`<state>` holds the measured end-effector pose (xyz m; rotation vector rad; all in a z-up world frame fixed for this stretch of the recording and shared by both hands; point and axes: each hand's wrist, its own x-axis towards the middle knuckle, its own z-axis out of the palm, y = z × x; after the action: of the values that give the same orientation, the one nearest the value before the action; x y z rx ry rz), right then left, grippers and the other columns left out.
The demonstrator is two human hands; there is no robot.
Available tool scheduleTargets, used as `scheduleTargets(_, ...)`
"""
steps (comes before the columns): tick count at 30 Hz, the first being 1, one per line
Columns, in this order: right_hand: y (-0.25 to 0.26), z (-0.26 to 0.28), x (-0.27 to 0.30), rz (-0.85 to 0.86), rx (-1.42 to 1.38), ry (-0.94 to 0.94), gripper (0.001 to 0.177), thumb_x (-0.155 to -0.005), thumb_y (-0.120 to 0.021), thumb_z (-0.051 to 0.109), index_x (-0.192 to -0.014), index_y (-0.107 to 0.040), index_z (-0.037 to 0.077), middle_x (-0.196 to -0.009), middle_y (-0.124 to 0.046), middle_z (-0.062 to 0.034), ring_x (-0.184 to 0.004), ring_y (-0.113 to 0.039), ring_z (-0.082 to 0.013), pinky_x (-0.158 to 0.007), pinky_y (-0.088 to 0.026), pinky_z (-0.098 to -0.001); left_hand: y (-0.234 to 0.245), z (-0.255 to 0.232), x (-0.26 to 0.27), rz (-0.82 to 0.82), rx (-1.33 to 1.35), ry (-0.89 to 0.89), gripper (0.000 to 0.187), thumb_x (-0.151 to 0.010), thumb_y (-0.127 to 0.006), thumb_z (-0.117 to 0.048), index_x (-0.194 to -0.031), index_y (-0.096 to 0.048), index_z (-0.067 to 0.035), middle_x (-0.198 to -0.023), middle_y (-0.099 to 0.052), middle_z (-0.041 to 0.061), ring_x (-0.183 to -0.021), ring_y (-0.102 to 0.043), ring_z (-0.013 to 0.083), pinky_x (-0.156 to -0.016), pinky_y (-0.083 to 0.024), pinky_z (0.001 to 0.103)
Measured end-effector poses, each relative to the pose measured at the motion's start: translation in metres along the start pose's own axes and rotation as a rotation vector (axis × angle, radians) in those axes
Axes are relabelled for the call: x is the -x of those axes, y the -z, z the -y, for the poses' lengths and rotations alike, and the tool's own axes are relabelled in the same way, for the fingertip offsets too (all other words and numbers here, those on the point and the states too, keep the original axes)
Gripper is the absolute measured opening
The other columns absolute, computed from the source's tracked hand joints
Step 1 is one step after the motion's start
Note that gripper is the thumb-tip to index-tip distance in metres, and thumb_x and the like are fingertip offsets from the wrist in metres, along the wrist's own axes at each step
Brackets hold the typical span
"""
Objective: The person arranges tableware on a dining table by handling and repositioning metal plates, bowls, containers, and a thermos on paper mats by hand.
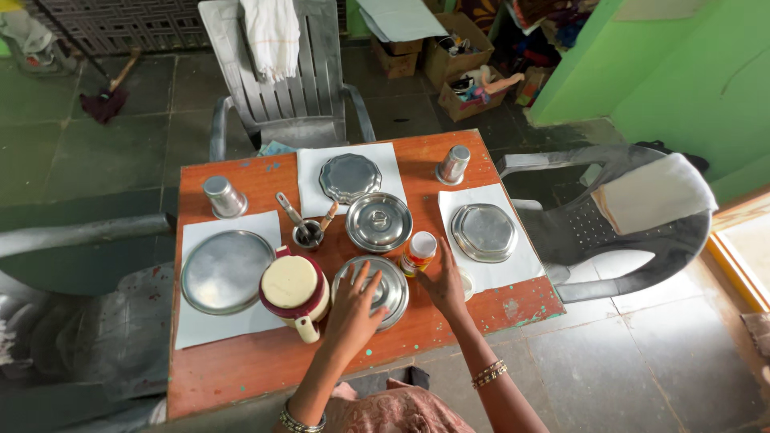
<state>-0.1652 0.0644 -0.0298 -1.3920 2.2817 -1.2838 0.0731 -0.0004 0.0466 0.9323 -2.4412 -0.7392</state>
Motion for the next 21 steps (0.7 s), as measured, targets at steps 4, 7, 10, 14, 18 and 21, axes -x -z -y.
scheduleTargets(4, -0.018, -0.04, -0.007, 0.136, -0.11, -0.077, 0.107, -0.075, -0.086, 0.022, -0.158, -0.02, 0.008, -0.155, -0.044, -0.0218, -0.109, -0.07, -0.0358, -0.088, -0.058, -0.0427, -0.043, -0.002, -0.002, 0.19, -0.078, 0.164, 0.088, -0.077, -0.086, -0.027, -0.149, -0.04, -0.006, -0.162, -0.021, 0.02, -0.15, -0.018, 0.0466, -0.119, -0.019, 0.06)
scheduleTargets(7, -0.022, -0.049, -0.01, 0.219, -0.264, -0.08, 0.107, -0.078, -0.085, 0.021, -0.159, -0.018, 0.007, -0.149, -0.053, -0.0205, -0.113, -0.071, -0.0334, -0.088, -0.06, -0.0403, -0.068, 0.009, -0.003, 0.1, -0.093, 0.17, 0.093, -0.075, -0.087, -0.029, -0.15, -0.037, -0.005, -0.162, -0.019, 0.023, -0.148, -0.017, 0.0508, -0.119, -0.018, 0.063)
scheduleTargets(10, -0.019, -0.047, -0.017, 0.268, -0.36, -0.074, 0.101, -0.083, -0.082, 0.018, -0.159, -0.017, 0.006, -0.151, -0.053, -0.0198, -0.119, -0.07, -0.0319, -0.092, -0.057, -0.0385, -0.082, 0.017, -0.006, -0.016, -0.1, 0.221, 0.089, -0.076, -0.086, -0.029, -0.15, -0.04, -0.008, -0.164, -0.022, 0.021, -0.149, -0.021, 0.0501, -0.117, -0.021, 0.064)
scheduleTargets(14, -0.019, -0.039, -0.022, 0.337, -0.4, -0.158, 0.09, -0.084, -0.079, 0.011, -0.157, -0.026, 0.009, -0.149, -0.055, -0.018, -0.118, -0.07, -0.0293, -0.09, -0.06, -0.0358, -0.085, 0.017, -0.014, -0.012, -0.134, 0.29, 0.092, -0.076, -0.087, -0.031, -0.151, -0.039, -0.01, -0.163, -0.022, 0.02, -0.149, -0.02, 0.0504, -0.117, -0.022, 0.067)
scheduleTargets(18, -0.021, -0.036, -0.024, 0.384, -0.405, -0.209, 0.087, -0.083, -0.075, 0.008, -0.155, -0.027, 0.01, -0.147, -0.057, -0.0158, -0.109, -0.074, -0.0264, -0.084, -0.061, -0.0358, -0.09, 0.01, -0.013, 0.049, -0.142, 0.383, 0.095, -0.074, -0.088, -0.031, -0.153, -0.036, -0.014, -0.165, -0.015, 0.019, -0.152, -0.012, 0.0496, -0.113, -0.022, 0.074)
scheduleTargets(21, -0.022, -0.039, -0.022, 0.397, -0.376, -0.221, 0.082, -0.084, -0.074, 0.008, -0.154, -0.03, 0.009, -0.14, -0.064, -0.0157, -0.103, -0.077, -0.0251, -0.081, -0.062, -0.0358, -0.094, 0.004, -0.009, 0.072, -0.144, 0.425, 0.098, -0.073, -0.09, -0.032, -0.153, -0.035, -0.015, -0.166, -0.01, 0.019, -0.153, -0.007, 0.0486, -0.113, -0.019, 0.076)
